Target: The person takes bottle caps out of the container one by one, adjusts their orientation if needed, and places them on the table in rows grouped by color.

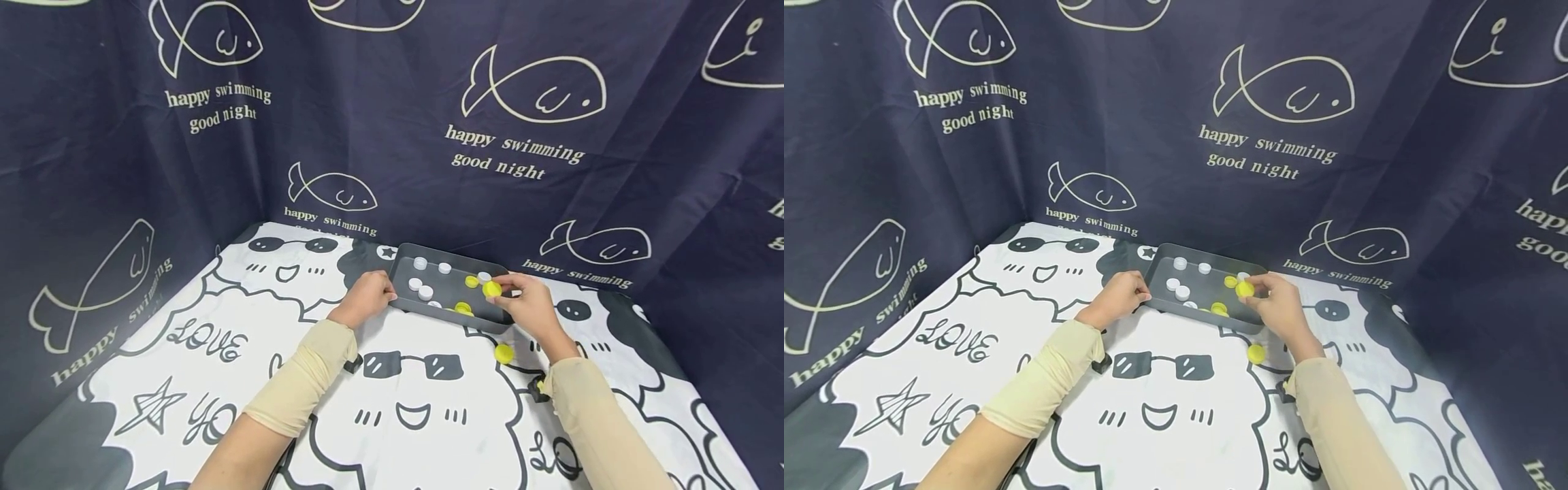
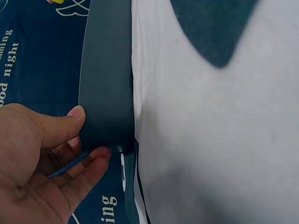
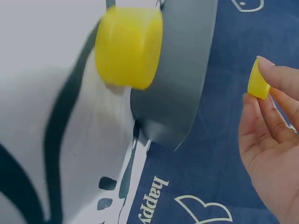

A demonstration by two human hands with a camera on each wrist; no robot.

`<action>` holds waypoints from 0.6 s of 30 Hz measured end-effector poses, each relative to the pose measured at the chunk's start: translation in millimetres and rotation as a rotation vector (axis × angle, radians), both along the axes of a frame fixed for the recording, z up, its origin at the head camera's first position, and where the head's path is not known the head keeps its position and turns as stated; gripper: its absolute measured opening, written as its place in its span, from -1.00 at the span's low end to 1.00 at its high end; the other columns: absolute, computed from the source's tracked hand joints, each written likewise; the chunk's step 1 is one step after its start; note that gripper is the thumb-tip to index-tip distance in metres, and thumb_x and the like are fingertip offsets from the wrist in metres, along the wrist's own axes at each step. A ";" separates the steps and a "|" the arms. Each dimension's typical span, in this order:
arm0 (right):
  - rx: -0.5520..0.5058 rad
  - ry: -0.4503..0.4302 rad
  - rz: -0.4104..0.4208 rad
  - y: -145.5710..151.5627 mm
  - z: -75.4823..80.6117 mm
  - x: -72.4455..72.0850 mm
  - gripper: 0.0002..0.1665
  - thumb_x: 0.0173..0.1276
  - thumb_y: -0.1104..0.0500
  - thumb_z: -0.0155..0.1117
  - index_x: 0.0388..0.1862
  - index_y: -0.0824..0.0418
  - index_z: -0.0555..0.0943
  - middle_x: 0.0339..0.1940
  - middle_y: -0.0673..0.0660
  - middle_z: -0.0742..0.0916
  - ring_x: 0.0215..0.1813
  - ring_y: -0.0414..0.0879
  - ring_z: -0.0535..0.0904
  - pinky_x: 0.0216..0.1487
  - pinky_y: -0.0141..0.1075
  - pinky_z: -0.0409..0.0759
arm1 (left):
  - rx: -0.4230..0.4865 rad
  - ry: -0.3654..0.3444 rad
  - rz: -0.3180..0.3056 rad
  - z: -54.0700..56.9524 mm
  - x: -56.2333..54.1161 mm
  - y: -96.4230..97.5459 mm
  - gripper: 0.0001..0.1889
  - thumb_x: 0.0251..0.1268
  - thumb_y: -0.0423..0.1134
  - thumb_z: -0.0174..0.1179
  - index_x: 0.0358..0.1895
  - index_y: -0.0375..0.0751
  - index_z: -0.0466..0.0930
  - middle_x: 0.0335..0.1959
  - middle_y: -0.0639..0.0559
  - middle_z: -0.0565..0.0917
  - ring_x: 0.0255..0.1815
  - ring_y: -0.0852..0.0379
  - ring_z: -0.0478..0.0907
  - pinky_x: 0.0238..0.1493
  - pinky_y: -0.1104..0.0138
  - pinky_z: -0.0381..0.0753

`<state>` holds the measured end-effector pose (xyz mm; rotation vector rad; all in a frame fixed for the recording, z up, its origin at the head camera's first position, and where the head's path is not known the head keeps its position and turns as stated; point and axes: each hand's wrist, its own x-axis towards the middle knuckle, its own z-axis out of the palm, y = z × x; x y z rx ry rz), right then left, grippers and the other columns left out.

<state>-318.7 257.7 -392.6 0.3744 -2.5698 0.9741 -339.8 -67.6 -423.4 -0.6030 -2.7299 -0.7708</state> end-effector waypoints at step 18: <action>-0.010 -0.148 0.054 -4.8 -14.5 47.8 -0.60 0.08 0.33 0.56 -0.05 0.15 0.74 -0.10 0.06 0.76 -0.10 0.03 0.67 -0.17 -0.38 0.63 | 0.029 -0.009 -0.002 1.9 3.0 1.3 -0.92 0.24 -0.33 0.37 -0.40 -0.22 0.79 -0.40 0.07 0.62 -0.32 0.14 0.59 -0.17 0.32 0.62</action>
